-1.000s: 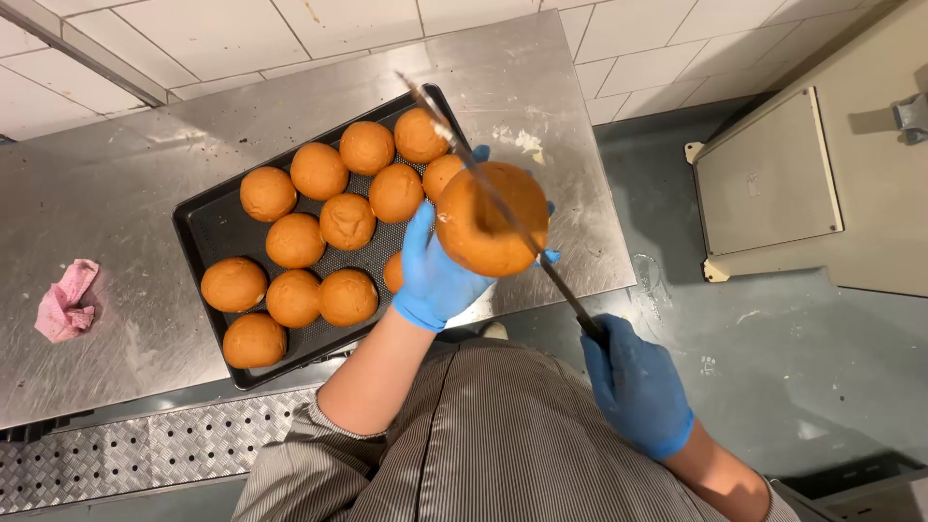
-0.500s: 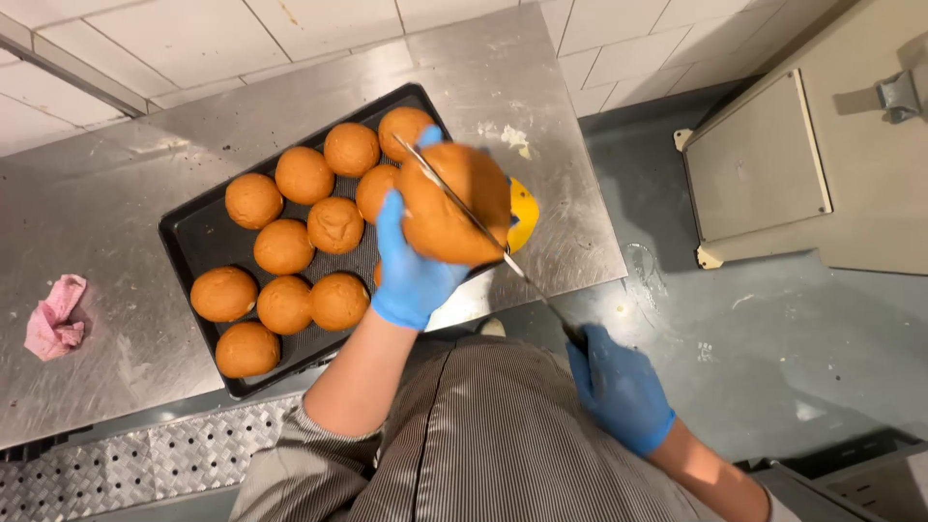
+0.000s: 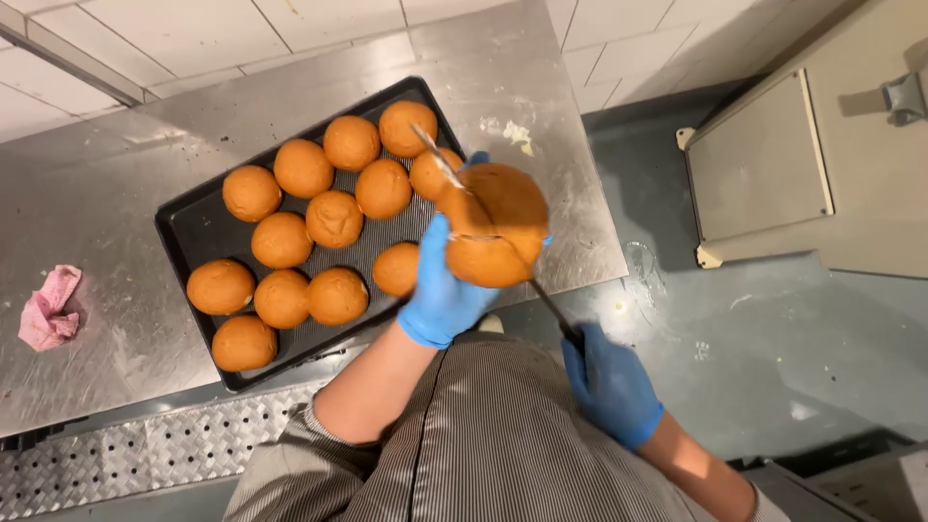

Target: Cutting several round buns in a cross shape on top using a serrated knife.

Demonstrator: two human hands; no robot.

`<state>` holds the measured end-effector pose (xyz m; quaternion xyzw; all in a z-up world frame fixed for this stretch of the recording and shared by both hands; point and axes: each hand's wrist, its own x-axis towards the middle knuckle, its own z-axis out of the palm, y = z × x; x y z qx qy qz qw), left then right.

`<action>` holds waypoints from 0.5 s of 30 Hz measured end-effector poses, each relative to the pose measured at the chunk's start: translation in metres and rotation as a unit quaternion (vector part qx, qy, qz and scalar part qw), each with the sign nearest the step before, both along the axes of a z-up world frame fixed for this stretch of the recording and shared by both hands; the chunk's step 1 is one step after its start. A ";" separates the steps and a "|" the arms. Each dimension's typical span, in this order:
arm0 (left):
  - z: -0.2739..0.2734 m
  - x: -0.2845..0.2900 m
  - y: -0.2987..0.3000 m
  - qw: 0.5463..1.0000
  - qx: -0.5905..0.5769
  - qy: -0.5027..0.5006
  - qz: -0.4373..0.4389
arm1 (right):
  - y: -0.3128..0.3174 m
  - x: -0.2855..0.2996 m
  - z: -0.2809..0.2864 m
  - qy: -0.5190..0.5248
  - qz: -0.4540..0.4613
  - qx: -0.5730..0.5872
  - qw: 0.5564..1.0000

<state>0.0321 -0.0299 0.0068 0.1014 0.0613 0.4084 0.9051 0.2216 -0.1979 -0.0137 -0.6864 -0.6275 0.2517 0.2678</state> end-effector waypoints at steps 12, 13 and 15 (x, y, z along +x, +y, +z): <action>-0.021 -0.030 0.012 0.996 0.041 0.052 -0.063 | 0.018 0.007 0.053 -0.079 0.018 0.057 0.995; -0.013 -0.032 0.013 0.996 0.046 0.052 -0.060 | 0.013 0.006 0.053 -0.079 0.020 0.062 0.995; 0.002 -0.035 0.011 0.997 0.062 0.026 -0.045 | -0.002 0.003 0.054 0.031 -0.036 -0.005 0.999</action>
